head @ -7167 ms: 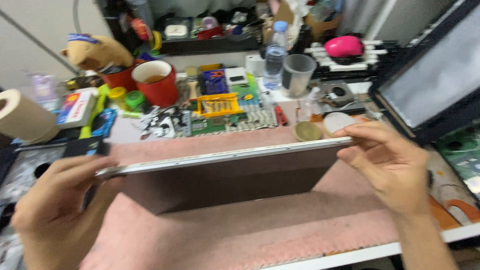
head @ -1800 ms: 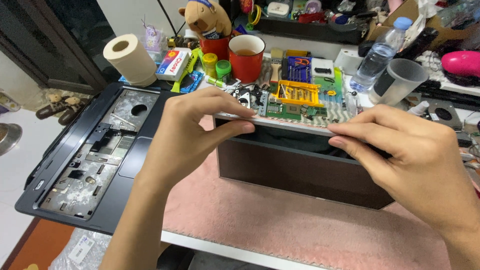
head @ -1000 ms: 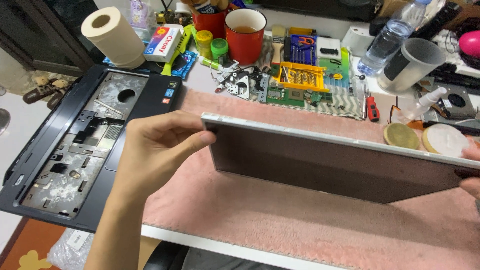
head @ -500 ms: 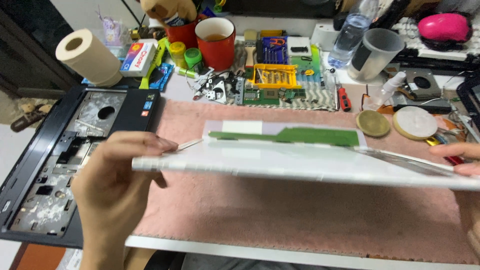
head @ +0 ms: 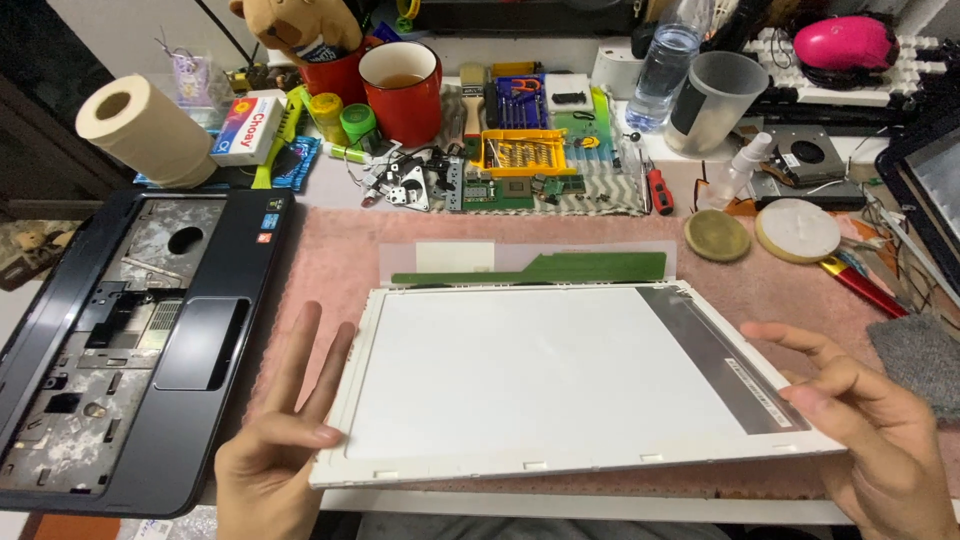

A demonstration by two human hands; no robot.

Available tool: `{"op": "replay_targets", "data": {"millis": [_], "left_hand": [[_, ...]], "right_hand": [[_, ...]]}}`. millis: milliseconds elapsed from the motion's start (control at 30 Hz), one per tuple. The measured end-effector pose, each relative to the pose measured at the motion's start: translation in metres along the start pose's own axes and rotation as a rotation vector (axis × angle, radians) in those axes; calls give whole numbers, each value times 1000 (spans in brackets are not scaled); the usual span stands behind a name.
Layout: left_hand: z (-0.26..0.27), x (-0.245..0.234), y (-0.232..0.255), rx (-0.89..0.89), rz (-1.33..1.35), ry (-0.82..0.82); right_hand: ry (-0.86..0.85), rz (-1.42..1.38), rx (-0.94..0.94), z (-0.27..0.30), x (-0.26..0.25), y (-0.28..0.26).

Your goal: The person assembles a laptop screen by attaching a circuit board to the back of the panel and securing it with screws. They handle the screen, circuit board, and screws, using a screwdriver to fasten the components together on a cluttered workbench.

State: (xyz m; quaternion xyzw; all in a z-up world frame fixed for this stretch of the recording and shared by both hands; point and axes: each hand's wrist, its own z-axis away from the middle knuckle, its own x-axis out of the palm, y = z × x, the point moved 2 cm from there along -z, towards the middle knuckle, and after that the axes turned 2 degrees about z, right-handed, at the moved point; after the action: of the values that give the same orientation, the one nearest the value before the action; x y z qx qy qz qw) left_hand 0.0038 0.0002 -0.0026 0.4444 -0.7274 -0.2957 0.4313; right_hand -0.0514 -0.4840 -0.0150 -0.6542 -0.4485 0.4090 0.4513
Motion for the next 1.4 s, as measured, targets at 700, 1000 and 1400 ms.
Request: {"op": "replay_targets", "data": {"millis": [700, 1000, 1400], "left_hand": [[-2, -70, -5, -19, -970, -890], [-61, 49, -50, 195, -1070, -868], [-131, 60, -80, 290, -1090, -862]], "right_hand": [[-608, 854, -418, -26, 48, -26], [-697, 956, -798, -78, 91, -8], [-594, 896, -950, -141, 107, -16]]}}
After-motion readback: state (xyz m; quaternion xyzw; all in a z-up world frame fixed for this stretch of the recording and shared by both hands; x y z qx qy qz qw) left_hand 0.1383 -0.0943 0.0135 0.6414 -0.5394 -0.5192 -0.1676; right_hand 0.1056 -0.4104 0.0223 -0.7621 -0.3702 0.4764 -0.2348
